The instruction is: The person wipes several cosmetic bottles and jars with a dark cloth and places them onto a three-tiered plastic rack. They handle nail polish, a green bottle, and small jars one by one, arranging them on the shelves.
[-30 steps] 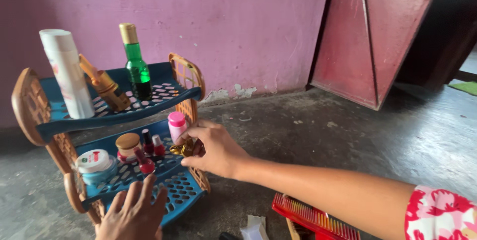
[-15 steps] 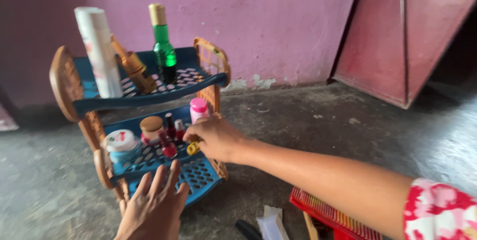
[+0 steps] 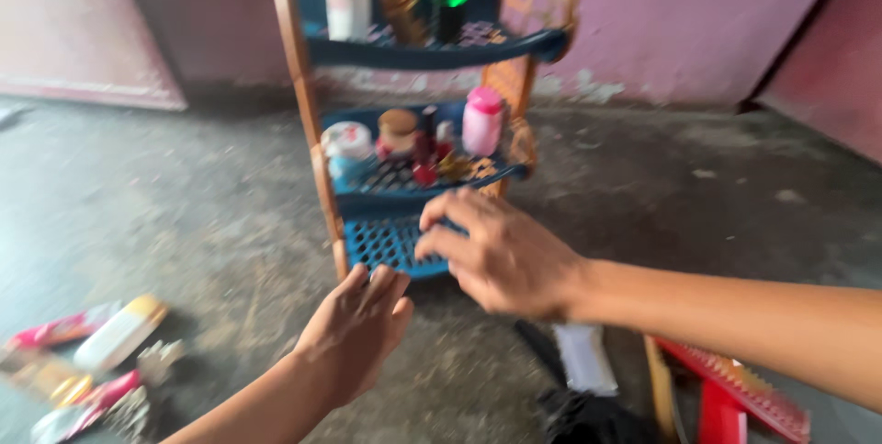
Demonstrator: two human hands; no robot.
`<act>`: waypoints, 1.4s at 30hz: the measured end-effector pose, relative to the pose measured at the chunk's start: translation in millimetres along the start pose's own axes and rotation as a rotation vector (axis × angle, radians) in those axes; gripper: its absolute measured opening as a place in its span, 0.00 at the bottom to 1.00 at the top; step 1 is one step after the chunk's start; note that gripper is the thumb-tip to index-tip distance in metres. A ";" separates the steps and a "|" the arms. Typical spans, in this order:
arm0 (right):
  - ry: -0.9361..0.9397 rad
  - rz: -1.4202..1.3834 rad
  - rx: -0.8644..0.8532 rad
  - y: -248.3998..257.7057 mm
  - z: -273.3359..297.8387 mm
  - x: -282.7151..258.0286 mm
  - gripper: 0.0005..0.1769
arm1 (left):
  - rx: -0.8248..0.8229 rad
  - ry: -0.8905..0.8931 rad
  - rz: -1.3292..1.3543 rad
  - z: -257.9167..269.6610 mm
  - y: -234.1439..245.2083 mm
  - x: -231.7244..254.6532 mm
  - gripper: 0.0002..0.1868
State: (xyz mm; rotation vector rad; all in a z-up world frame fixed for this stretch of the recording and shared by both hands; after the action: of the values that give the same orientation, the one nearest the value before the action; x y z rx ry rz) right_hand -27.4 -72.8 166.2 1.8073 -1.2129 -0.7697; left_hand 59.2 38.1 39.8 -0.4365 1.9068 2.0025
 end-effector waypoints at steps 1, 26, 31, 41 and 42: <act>0.050 -0.010 -0.035 -7.6 1.0 -16.5 0.18 | -0.112 0.014 0.049 9.7 -16.0 0.9 0.37; 0.266 -0.252 -0.341 -104.5 -3.2 -89.3 0.14 | -0.814 0.206 -0.186 172.1 -168.2 -38.8 0.19; 0.235 -0.261 -0.377 -107.3 1.6 -88.0 0.13 | -0.839 0.302 -0.170 180.5 -180.8 -42.7 0.23; 0.249 -0.265 -0.384 -106.3 3.5 -86.2 0.15 | -0.652 0.311 -0.137 182.5 -159.5 -56.6 0.14; 0.254 -0.262 -0.379 -106.5 3.3 -86.2 0.14 | -0.711 0.284 -0.133 183.6 -154.9 -57.8 0.14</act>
State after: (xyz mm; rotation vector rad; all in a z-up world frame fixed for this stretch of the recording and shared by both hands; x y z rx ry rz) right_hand -13.5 29.3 75.8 1.6984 -0.6244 -0.8231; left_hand 182.2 225.8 -63.4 -1.0381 1.1840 2.5859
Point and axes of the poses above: each hand's wrist, its own z-axis away from the middle knuckle, its own y-axis out of the back of the hand, x = y × z, the point moved 6 cm from there along -z, towards the middle knuckle, and after that the axes turned 8 degrees about -y, right-handed, at the moved point
